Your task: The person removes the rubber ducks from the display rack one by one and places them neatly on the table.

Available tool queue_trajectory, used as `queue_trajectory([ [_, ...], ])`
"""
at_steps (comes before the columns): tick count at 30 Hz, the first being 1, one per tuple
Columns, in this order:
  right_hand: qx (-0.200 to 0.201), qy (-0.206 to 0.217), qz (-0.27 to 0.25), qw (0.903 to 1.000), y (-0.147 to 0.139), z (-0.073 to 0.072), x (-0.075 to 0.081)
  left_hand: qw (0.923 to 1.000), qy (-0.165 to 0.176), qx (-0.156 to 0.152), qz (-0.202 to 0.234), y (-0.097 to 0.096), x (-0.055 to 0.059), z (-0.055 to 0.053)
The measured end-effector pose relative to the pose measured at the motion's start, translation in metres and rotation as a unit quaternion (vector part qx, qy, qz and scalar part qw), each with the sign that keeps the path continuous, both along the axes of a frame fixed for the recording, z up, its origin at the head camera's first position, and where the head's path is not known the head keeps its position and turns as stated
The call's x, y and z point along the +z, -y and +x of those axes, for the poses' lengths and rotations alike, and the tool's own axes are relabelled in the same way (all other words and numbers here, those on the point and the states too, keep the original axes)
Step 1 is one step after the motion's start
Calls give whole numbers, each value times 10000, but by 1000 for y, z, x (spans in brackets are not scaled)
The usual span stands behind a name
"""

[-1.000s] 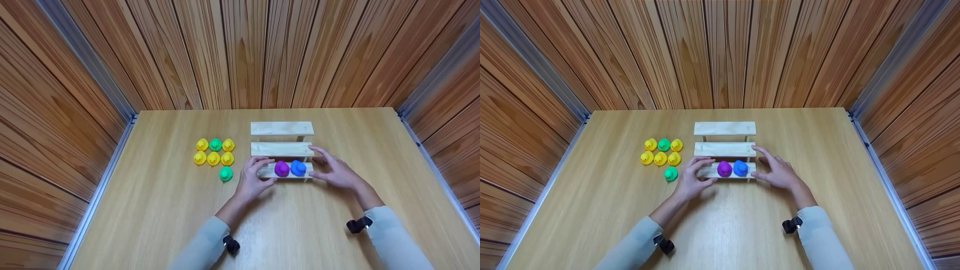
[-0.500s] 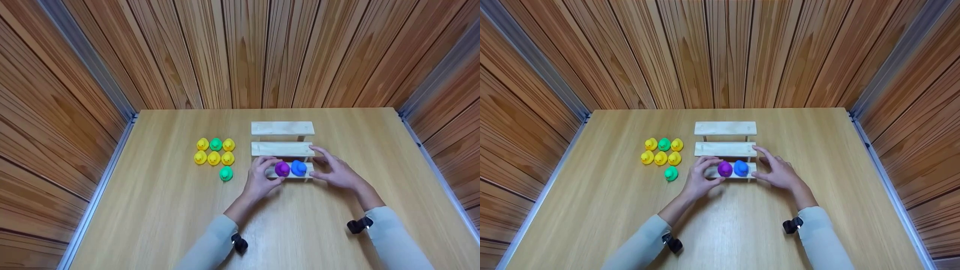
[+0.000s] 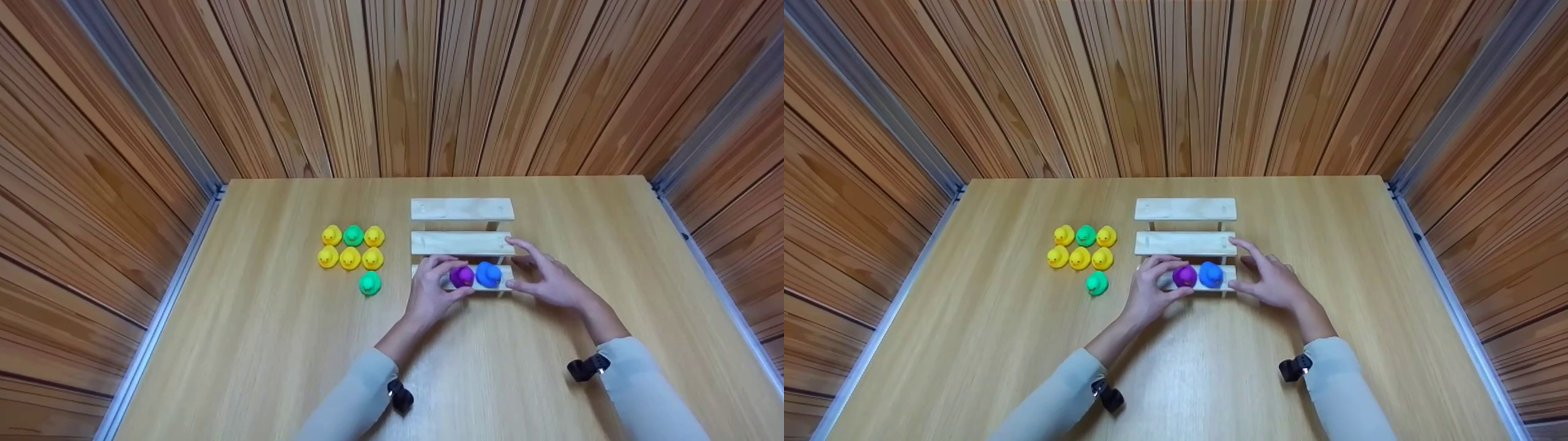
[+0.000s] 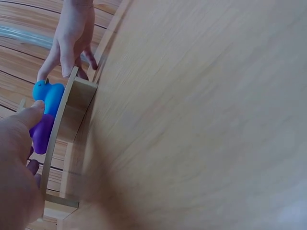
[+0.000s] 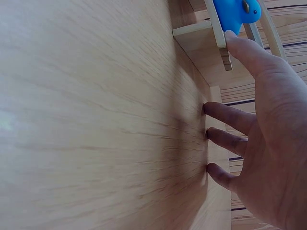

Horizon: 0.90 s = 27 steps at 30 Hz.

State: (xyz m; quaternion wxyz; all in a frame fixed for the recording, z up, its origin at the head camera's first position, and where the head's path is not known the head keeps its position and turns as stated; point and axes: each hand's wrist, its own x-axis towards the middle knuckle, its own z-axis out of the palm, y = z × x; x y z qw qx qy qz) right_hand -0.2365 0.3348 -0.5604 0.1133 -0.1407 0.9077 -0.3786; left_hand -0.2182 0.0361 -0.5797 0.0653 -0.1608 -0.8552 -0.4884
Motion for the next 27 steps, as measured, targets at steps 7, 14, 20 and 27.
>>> queue_trajectory([
  [7,35,-144,0,9999,0,-1,-1,9990,-302,239,-218,-7,-3,1],
  [14,57,-149,-51,9999,0,-1,-2,9990,-165,318,-248,-7,-1,2],
  [20,36,-69,-31,10000,-1,-1,-2,9997,121,219,-78,-3,1,2],
  [27,38,-76,-30,10000,0,-1,-2,9993,-162,153,315,1,-11,-4],
])
